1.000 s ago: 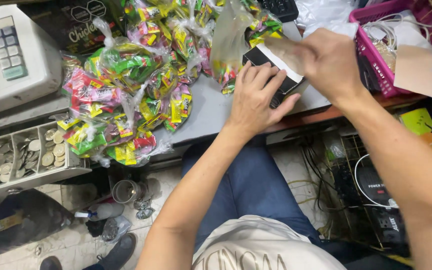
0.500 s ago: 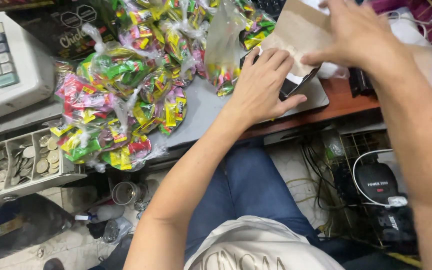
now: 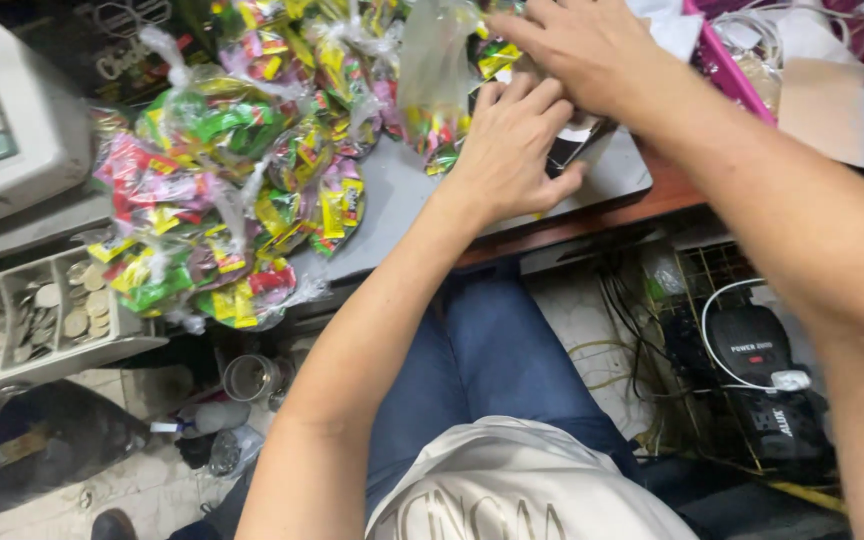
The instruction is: Sorting individually wrapped candies from a pile and packing them into small plastic bags and a cardboard box
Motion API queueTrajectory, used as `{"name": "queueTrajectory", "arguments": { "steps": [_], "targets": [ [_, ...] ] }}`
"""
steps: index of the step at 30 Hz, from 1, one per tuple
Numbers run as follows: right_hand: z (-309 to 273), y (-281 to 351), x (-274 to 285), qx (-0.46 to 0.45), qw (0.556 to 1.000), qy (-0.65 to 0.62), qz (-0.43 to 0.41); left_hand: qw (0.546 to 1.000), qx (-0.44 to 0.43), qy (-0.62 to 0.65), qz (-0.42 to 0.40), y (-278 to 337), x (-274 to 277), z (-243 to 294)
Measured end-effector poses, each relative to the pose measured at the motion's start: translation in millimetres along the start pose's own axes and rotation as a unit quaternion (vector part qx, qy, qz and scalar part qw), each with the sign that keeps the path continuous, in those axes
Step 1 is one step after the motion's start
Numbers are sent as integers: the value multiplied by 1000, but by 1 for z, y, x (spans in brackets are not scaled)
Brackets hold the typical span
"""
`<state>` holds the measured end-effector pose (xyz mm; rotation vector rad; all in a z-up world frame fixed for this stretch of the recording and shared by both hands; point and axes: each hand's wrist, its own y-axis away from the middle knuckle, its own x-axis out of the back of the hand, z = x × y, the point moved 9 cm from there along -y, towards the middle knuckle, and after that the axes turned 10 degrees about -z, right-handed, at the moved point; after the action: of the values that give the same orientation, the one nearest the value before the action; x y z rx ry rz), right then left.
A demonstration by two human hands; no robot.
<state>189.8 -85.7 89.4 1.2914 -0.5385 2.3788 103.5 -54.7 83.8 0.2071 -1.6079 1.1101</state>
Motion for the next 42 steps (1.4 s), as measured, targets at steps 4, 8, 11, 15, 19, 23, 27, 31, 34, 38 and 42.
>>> {"name": "queueTrajectory", "arguments": {
  "steps": [4, 8, 11, 15, 19, 23, 27, 31, 34, 38, 42],
  "targets": [
    [19, -9, -30, 40, 952, -230, -196, 997, -41, 10, -63, -17, 1, -3],
    [39, -3, -65, -59, 855, -379, -349, 993, -80, 28, -77, -24, -7, 2],
    [38, -4, -52, -59, 864, -368, -339, 993, -76, 9, -92, -27, -16, 3],
    [37, -2, -38, -31, 920, -219, -323, 987, -48, -59, -141, -35, -37, 0],
    [34, 1, -48, -17, 936, -142, -322, 987, -52, -37, -148, -29, -31, -7],
    [24, 11, -38, 67, 986, 65, -136, 989, -117, -56, -67, -26, 0, 3],
    [18, 16, -41, 136, 990, -40, -14, 966, -196, -163, -49, -21, 0, 11],
    [11, 32, -17, 68, 992, 23, -108, 953, -256, -149, -62, -17, 19, 11],
    [9, 38, -5, 59, 987, -43, -140, 940, -276, -113, -166, -16, 21, 5],
    [17, 40, 3, -53, 948, -91, -302, 939, -196, -161, -232, -13, 34, -7],
    [16, 43, 23, -137, 921, -105, -349, 950, -118, 117, -263, 2, 61, -7]
  ]
}}
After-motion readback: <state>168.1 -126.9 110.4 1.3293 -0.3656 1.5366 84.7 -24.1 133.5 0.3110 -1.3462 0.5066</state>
